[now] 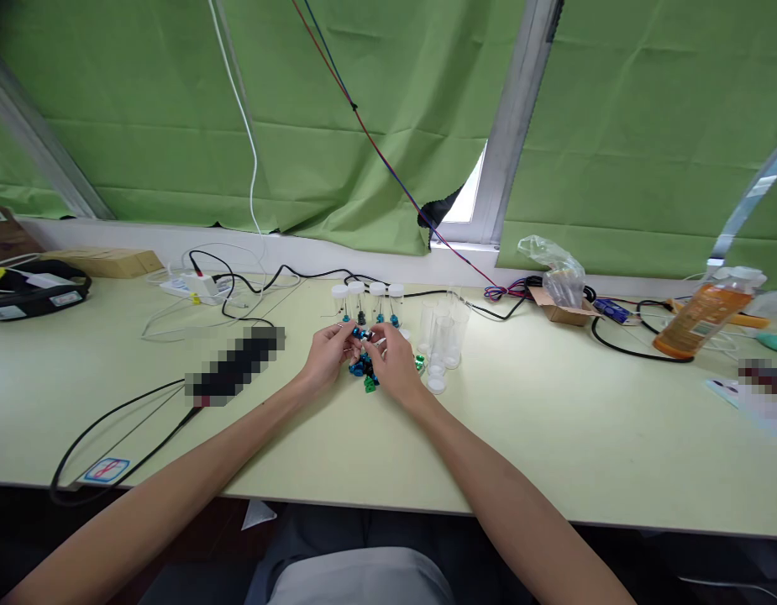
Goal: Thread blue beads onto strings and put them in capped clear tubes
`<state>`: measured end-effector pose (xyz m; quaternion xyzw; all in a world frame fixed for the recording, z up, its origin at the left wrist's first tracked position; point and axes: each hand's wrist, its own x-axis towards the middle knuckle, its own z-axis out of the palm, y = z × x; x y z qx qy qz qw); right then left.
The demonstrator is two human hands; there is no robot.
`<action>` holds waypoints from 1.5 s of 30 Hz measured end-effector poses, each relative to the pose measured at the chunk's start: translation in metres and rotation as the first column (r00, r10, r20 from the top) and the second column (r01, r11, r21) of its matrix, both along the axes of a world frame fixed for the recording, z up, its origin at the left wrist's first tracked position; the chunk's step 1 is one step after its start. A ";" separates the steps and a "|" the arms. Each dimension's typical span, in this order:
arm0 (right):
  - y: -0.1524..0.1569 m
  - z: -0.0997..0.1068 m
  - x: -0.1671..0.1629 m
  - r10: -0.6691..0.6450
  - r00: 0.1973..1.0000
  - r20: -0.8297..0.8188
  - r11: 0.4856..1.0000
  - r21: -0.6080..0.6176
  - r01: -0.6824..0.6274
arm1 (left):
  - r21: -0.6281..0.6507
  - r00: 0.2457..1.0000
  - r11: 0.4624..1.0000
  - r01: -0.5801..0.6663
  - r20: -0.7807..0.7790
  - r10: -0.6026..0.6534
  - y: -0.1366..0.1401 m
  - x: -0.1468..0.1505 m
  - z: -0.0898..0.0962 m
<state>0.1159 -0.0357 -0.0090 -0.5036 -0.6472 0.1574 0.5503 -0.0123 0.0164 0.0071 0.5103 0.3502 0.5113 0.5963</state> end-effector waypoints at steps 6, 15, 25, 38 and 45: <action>0.001 -0.001 0.001 0.009 1.000 -0.004 1.000 0.000 -0.009 | -0.002 1.000 1.000 0.014 -0.009 -0.014 0.000 0.000 -0.001; 0.002 -0.003 0.001 0.017 0.999 0.029 1.000 -0.006 -0.017 | 0.019 0.999 0.999 0.029 -0.022 -0.028 0.001 0.000 -0.002; 0.002 -0.003 0.001 -0.016 0.998 0.061 0.999 -0.031 0.018 | 0.005 0.996 0.996 0.084 -0.020 -0.084 0.000 -0.001 -0.001; -0.001 0.001 0.000 -0.026 1.000 0.017 1.000 -0.001 0.026 | -0.071 0.997 0.996 0.062 0.044 -0.059 -0.001 0.000 0.003; -0.001 0.000 0.000 -0.007 1.000 0.012 1.000 0.008 0.007 | -0.066 0.998 0.996 0.059 0.037 -0.057 -0.001 0.000 0.002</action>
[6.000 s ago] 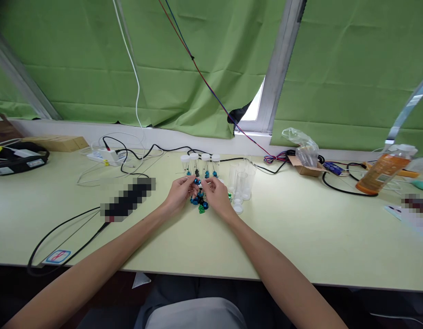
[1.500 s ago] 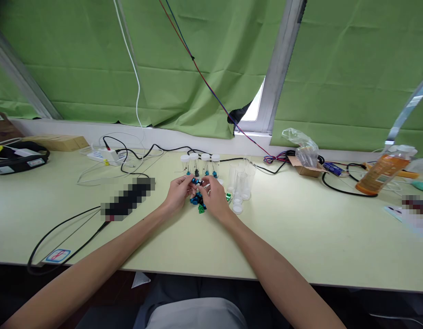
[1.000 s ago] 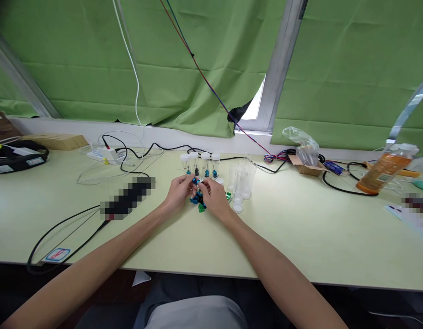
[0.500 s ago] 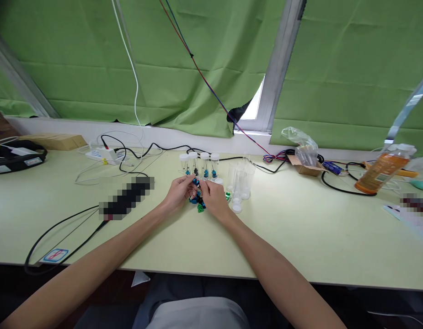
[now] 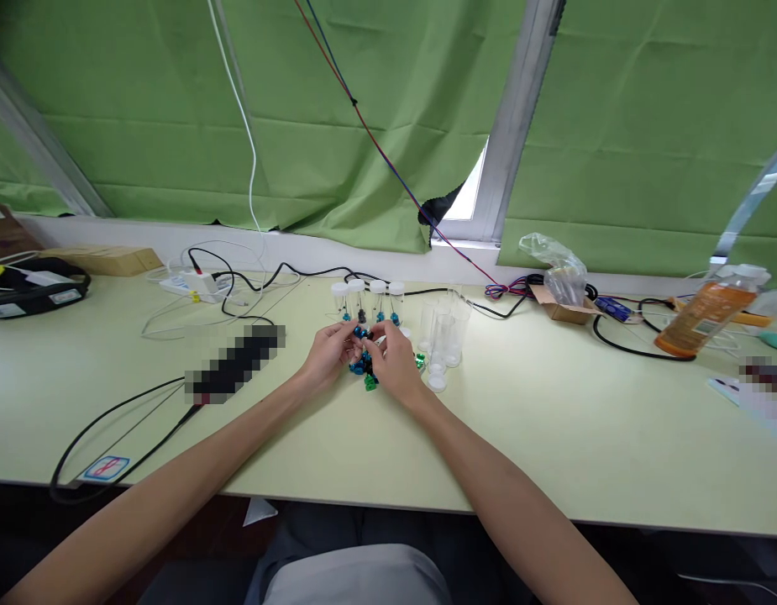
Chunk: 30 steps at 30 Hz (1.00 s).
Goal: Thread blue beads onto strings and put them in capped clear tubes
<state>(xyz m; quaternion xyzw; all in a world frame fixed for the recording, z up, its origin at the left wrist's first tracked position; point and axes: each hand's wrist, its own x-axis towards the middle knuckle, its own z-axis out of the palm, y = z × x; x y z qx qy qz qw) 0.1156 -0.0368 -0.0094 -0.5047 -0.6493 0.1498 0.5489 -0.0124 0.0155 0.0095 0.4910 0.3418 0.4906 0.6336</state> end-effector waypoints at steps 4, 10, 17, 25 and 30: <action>0.000 0.001 -0.001 -0.013 1.000 -0.001 1.000 0.002 0.013 | 0.015 1.000 1.000 -0.002 -0.009 0.002 0.001 0.000 -0.001; 0.002 0.000 0.001 -0.003 1.000 0.001 1.000 -0.004 0.003 | 0.020 1.000 1.000 0.016 -0.024 -0.016 0.001 0.000 -0.001; 0.004 -0.002 0.002 -0.042 0.998 0.046 0.999 -0.026 0.044 | 0.013 0.999 1.000 0.025 -0.022 -0.025 -0.001 0.001 -0.002; 0.000 0.002 0.000 0.001 1.000 -0.013 0.999 -0.035 -0.001 | 0.025 1.000 1.000 0.015 -0.024 -0.014 -0.002 0.001 -0.002; 0.003 -0.003 0.001 -0.010 1.000 0.019 1.000 0.021 0.009 | -0.001 0.999 0.999 -0.040 -0.021 0.040 -0.001 0.001 -0.001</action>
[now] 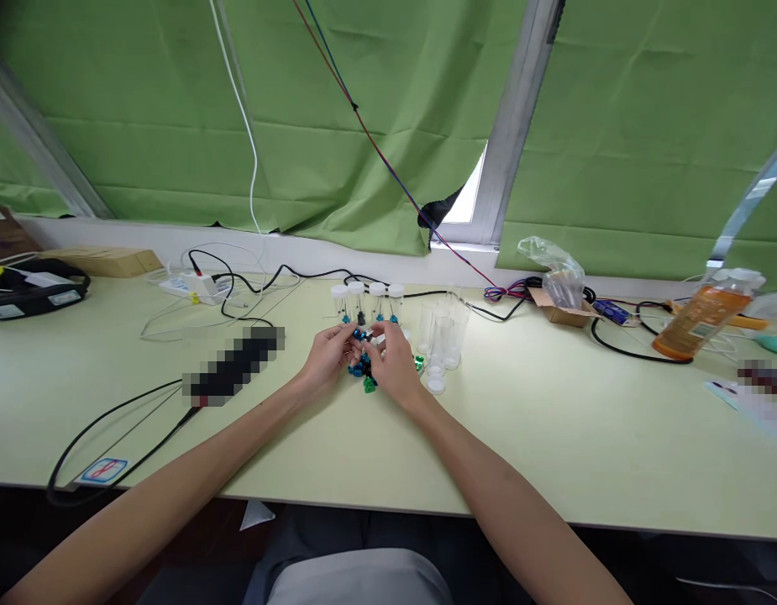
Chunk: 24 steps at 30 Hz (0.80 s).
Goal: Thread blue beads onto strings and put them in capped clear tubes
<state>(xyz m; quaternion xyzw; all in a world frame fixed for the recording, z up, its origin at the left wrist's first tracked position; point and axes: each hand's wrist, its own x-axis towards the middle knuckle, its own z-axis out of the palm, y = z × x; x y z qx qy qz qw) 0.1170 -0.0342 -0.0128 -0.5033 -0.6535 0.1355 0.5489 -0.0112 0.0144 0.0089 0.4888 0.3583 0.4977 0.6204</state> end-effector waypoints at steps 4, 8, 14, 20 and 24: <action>0.003 -0.005 0.001 0.003 1.000 0.005 0.999 0.039 -0.003 | -0.006 1.000 1.000 -0.004 0.012 0.004 -0.002 0.000 0.002; 0.005 -0.007 0.001 0.014 1.000 -0.013 0.999 0.044 -0.013 | -0.005 1.000 1.000 0.012 0.002 -0.012 -0.004 0.000 0.003; 0.003 -0.003 0.001 0.002 1.000 -0.025 1.000 0.014 -0.001 | 0.008 1.000 1.000 0.021 -0.017 -0.021 -0.002 0.000 0.000; 0.002 -0.002 0.001 0.032 0.999 -0.040 0.999 -0.025 -0.033 | 0.025 0.998 0.998 0.051 -0.042 -0.050 0.000 -0.001 -0.002; 0.001 -0.001 0.002 0.006 1.000 -0.021 0.999 -0.044 -0.007 | 0.032 0.997 0.997 0.068 -0.047 -0.067 0.000 0.000 -0.004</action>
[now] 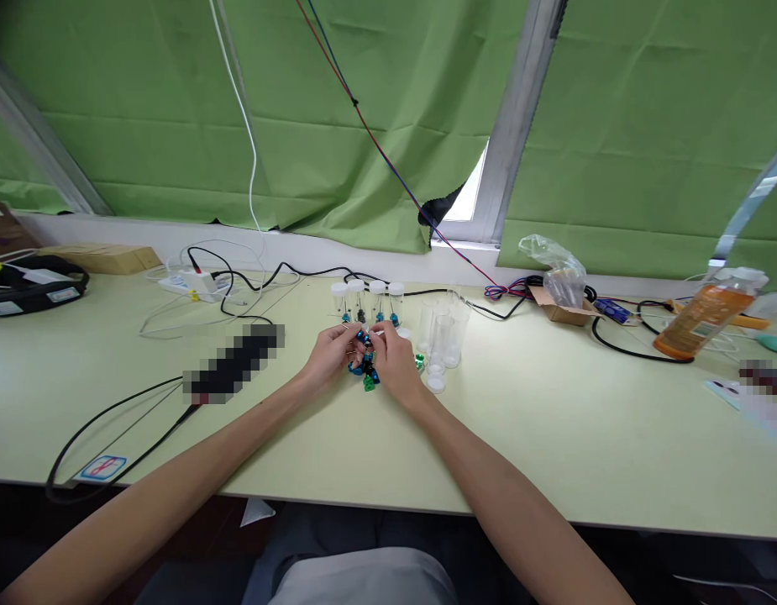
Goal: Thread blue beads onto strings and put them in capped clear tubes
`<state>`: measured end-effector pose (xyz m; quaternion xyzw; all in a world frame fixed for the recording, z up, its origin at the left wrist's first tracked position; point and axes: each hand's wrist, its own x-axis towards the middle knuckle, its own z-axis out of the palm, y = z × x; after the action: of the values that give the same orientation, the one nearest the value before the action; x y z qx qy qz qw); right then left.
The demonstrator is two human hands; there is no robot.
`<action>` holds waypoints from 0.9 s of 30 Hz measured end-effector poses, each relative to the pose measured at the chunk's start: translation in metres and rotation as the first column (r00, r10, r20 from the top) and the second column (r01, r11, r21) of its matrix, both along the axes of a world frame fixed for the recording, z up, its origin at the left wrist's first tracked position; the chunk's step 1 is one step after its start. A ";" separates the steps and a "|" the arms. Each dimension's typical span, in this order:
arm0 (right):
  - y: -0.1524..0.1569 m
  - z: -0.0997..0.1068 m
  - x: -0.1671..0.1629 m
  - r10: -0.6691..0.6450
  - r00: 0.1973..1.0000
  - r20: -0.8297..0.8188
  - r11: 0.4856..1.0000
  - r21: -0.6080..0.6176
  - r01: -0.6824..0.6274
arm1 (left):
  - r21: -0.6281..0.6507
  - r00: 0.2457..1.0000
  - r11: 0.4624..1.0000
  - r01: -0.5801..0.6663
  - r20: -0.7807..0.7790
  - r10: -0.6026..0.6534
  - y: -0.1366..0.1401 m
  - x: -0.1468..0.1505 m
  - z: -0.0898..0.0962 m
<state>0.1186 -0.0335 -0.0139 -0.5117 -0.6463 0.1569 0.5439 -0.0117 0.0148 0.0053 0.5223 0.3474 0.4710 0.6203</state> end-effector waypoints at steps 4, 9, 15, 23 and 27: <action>-0.002 0.003 -0.001 -0.023 1.000 0.003 1.000 -0.009 0.023 | -0.003 1.000 1.000 0.018 0.004 -0.018 -0.001 0.001 0.000; -0.002 0.004 -0.003 -0.038 0.999 0.014 0.999 0.016 0.038 | 0.000 1.000 1.000 -0.028 0.008 0.028 -0.001 0.002 0.001; 0.002 -0.003 -0.001 -0.011 0.999 0.051 0.997 0.075 0.007 | -0.009 0.997 0.998 -0.067 0.027 0.067 0.000 0.000 0.002; 0.003 -0.003 0.000 -0.014 0.999 0.036 0.999 0.051 0.013 | -0.004 0.998 0.999 -0.048 0.026 0.048 0.000 0.000 0.001; 0.001 -0.001 -0.001 -0.009 1.000 0.029 0.999 0.043 0.007 | 0.009 0.999 0.999 -0.047 0.008 0.047 0.001 0.000 0.000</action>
<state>0.1171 -0.0324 -0.0148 -0.5047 -0.6554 0.1332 0.5459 -0.0120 0.0155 0.0050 0.5150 0.3547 0.4890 0.6081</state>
